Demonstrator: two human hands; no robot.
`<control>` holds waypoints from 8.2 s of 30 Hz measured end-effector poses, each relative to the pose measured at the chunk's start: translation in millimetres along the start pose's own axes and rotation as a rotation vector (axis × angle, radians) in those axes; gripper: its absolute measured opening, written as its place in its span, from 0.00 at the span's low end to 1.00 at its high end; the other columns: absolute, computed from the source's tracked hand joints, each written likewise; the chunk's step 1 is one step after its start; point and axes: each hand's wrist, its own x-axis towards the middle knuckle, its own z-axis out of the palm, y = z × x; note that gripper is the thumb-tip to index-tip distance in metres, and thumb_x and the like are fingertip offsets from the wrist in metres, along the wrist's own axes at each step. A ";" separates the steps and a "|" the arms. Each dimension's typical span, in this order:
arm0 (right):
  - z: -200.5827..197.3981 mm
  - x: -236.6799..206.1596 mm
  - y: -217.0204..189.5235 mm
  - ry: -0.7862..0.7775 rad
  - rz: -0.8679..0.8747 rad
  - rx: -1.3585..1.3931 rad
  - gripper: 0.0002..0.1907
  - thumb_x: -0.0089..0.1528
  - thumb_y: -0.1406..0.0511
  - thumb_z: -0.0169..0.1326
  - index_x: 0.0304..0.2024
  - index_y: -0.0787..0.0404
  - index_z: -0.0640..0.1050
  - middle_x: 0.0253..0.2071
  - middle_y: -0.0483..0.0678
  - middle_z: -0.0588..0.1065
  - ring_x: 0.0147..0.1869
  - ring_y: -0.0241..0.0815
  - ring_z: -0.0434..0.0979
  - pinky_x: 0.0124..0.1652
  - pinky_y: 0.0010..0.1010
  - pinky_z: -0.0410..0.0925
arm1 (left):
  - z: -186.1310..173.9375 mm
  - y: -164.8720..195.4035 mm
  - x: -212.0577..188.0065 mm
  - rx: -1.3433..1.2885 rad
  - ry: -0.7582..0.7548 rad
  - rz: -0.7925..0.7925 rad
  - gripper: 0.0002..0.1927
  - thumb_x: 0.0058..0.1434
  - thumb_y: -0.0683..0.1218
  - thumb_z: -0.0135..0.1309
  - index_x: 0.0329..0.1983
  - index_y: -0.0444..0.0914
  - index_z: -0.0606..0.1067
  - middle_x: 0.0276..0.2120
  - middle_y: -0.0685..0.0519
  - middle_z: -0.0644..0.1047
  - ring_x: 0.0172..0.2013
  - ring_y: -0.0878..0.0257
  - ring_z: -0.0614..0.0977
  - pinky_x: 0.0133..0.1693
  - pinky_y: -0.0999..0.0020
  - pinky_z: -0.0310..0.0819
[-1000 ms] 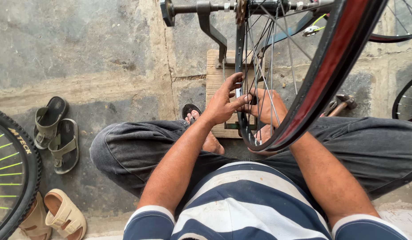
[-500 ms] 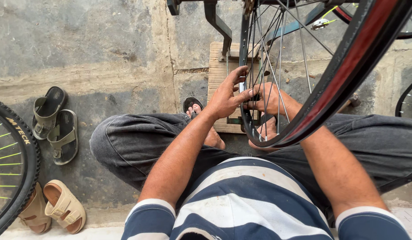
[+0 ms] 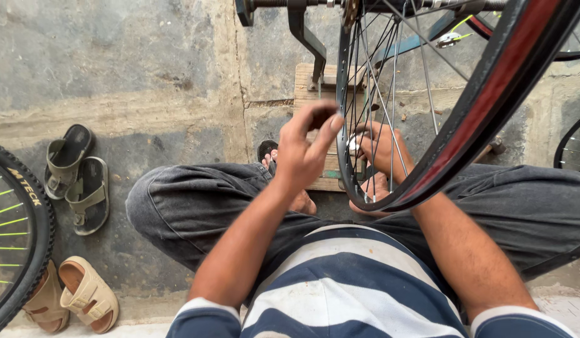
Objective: The person sits on the floor in front of a bicycle wheel mounted on a truing stand and uses a small spoke wrench to turn spoke nipples around the rim, working around the wheel to adjust spoke tension and true the rim.
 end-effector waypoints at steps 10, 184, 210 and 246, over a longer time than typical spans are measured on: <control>-21.1 -33.5 -22.0 0.190 -0.110 -0.061 0.14 0.65 0.67 0.53 0.53 0.63 0.80 0.26 0.51 0.78 0.30 0.35 0.77 0.30 0.31 0.70 | 9.9 87.0 -52.4 0.423 -0.213 0.558 0.16 0.62 0.47 0.65 0.45 0.34 0.74 0.35 0.49 0.75 0.36 0.52 0.77 0.41 0.57 0.68; -12.4 -20.3 -5.4 -0.111 0.011 0.001 0.12 0.62 0.68 0.58 0.48 0.60 0.82 0.29 0.48 0.81 0.34 0.35 0.81 0.36 0.31 0.74 | 14.6 -111.3 19.2 -0.242 -0.421 -0.323 0.51 0.60 0.52 0.66 0.78 0.35 0.50 0.72 0.39 0.64 0.71 0.46 0.67 0.68 0.53 0.65; -23.8 -0.1 3.4 -0.318 -0.180 -0.084 0.15 0.57 0.71 0.63 0.47 0.62 0.80 0.36 0.45 0.83 0.43 0.35 0.82 0.43 0.30 0.74 | 13.3 -104.1 19.8 -0.179 -0.414 -0.352 0.53 0.58 0.55 0.67 0.78 0.36 0.50 0.71 0.40 0.64 0.71 0.47 0.67 0.67 0.52 0.67; -7.8 -12.9 -16.5 -0.025 -0.141 -0.361 0.22 0.51 0.58 0.68 0.46 0.59 0.81 0.35 0.57 0.81 0.39 0.52 0.84 0.39 0.40 0.74 | 10.9 -65.2 14.7 -0.186 -0.449 -0.310 0.51 0.55 0.62 0.67 0.71 0.29 0.59 0.49 0.40 0.79 0.50 0.53 0.84 0.53 0.58 0.80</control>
